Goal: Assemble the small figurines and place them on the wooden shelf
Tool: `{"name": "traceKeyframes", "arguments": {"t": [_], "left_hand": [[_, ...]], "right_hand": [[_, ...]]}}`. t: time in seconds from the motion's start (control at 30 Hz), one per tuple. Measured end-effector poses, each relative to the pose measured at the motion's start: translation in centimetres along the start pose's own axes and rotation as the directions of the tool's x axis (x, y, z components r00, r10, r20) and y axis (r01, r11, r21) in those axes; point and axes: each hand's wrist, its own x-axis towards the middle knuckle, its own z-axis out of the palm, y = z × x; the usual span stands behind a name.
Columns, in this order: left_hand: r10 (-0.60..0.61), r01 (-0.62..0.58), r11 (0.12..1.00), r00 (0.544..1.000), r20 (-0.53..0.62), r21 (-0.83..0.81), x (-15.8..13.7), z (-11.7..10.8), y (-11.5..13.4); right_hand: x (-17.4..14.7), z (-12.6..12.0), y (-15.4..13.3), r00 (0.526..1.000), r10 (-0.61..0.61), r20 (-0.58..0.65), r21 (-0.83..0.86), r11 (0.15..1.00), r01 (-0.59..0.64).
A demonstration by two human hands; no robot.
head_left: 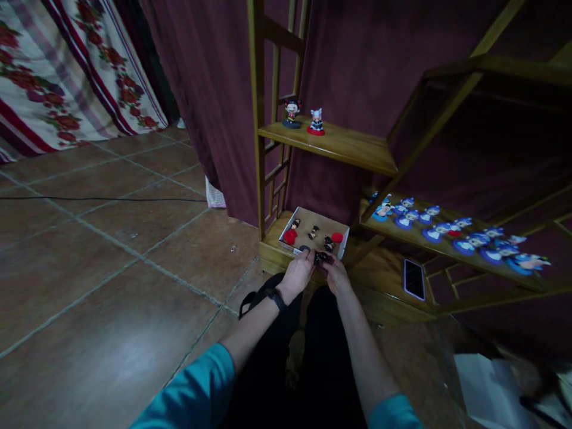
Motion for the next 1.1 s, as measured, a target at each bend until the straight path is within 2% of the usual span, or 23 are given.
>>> {"name": "traceKeyframes", "arguments": {"t": [0.13, 0.33, 0.57, 0.8, 1.1], "left_hand": [[0.017, -0.018, 0.998, 1.000, -0.014, -0.068, -0.1, 0.2, 0.1], [0.157, -0.162, 0.979, 0.986, 0.053, 0.124, -0.3, 0.5, -0.3], [0.146, -0.158, 0.963, 0.987, 0.071, 0.216, -0.7, 0.3, 0.1], [0.248, -0.267, 0.890, 0.964, 0.100, 0.369, -0.8, 0.3, -0.2], [0.272, -0.281, 0.885, 0.959, 0.079, 0.370, -0.9, 0.3, -0.2]], "right_hand": [[-0.3, -0.5, -0.3, 0.999, -0.029, 0.021, -0.026, 0.999, 0.030], [-0.7, -1.2, -0.6, 0.998, -0.046, 0.039, -0.074, 0.996, 0.048], [-1.0, -1.4, -1.0, 0.998, -0.024, 0.062, -0.133, 0.991, 0.032], [-1.3, -1.2, -1.2, 0.995, -0.036, 0.098, -0.139, 0.989, 0.049], [-1.2, -1.4, -1.1, 0.993, -0.035, 0.114, -0.144, 0.988, 0.052]]}}
